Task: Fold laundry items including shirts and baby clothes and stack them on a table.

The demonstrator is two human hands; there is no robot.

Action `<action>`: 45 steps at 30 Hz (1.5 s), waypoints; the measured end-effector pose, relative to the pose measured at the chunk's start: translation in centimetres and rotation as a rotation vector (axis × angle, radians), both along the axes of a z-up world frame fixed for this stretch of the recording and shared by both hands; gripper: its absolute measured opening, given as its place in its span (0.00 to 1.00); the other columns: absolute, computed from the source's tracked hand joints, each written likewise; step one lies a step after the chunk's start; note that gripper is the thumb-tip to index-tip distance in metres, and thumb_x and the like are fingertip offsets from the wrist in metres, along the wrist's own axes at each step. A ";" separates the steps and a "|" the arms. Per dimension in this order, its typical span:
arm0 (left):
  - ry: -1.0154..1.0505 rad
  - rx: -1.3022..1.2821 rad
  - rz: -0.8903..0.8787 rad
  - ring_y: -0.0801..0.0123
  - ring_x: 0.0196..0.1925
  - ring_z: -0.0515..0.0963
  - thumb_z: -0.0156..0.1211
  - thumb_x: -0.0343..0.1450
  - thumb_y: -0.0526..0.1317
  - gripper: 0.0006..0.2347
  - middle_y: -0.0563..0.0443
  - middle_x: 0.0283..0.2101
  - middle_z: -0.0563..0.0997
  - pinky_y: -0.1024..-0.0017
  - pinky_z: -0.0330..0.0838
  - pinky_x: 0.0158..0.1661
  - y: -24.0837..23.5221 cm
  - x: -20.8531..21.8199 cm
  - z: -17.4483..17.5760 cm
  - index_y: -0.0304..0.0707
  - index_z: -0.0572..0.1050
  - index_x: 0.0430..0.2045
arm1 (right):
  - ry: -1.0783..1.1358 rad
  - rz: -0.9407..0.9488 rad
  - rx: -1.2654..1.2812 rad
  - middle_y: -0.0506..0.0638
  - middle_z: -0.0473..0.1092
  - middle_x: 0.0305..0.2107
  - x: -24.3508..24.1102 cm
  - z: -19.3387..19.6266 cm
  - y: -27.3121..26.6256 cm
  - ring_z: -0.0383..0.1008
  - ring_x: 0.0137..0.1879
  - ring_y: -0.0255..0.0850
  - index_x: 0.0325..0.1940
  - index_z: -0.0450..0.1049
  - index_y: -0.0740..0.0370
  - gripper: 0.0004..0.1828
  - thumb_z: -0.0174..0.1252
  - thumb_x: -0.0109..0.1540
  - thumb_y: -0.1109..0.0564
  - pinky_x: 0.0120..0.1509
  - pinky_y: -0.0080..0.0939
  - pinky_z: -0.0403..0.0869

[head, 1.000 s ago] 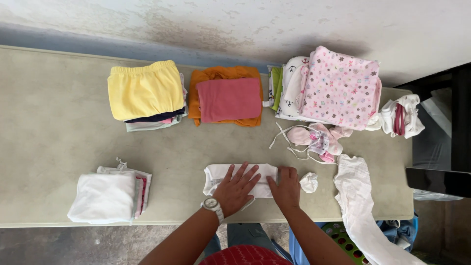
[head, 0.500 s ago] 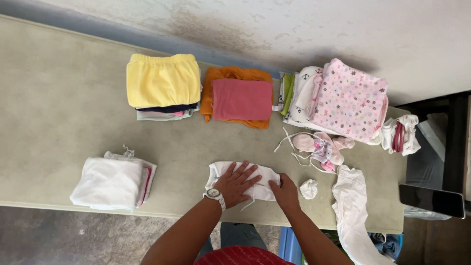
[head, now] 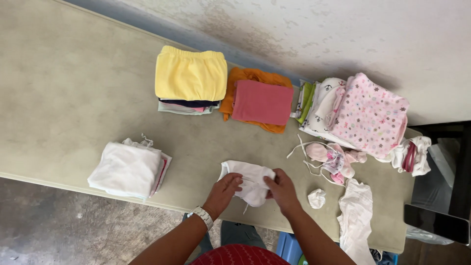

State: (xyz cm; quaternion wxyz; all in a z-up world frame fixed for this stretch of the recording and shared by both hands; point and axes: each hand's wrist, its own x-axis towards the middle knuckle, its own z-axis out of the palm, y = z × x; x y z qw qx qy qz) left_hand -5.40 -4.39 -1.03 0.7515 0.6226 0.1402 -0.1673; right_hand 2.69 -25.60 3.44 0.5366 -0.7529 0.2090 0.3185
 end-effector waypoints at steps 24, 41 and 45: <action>-0.442 0.579 0.160 0.46 0.46 0.78 0.54 0.61 0.23 0.14 0.37 0.45 0.77 0.57 0.74 0.45 1.8 0.5 4.9 0.31 0.77 0.39 | -0.930 1.150 -0.701 0.56 0.49 0.72 -4.2 0.3 4.3 0.45 0.76 0.61 0.71 0.58 0.50 0.38 0.61 0.58 0.45 0.71 0.69 0.45; 0.752 -0.438 0.189 0.60 0.36 0.83 0.53 0.75 0.59 0.22 0.44 0.36 0.83 0.66 0.77 0.37 3.5 3.0 1.7 0.35 0.77 0.41 | -0.832 0.948 -0.442 0.49 0.73 0.38 -2.8 5.7 9.0 0.74 0.48 0.48 0.40 0.76 0.58 0.14 0.67 0.50 0.61 0.52 0.47 0.69; 0.294 -0.501 0.599 0.59 0.40 0.86 0.64 0.69 0.35 0.12 0.41 0.41 0.85 0.66 0.83 0.39 7.9 0.9 5.7 0.30 0.76 0.44 | -1.216 0.986 -0.241 0.53 0.73 0.42 -3.7 10.8 11.6 0.71 0.51 0.51 0.43 0.76 0.58 0.16 0.66 0.51 0.59 0.57 0.53 0.65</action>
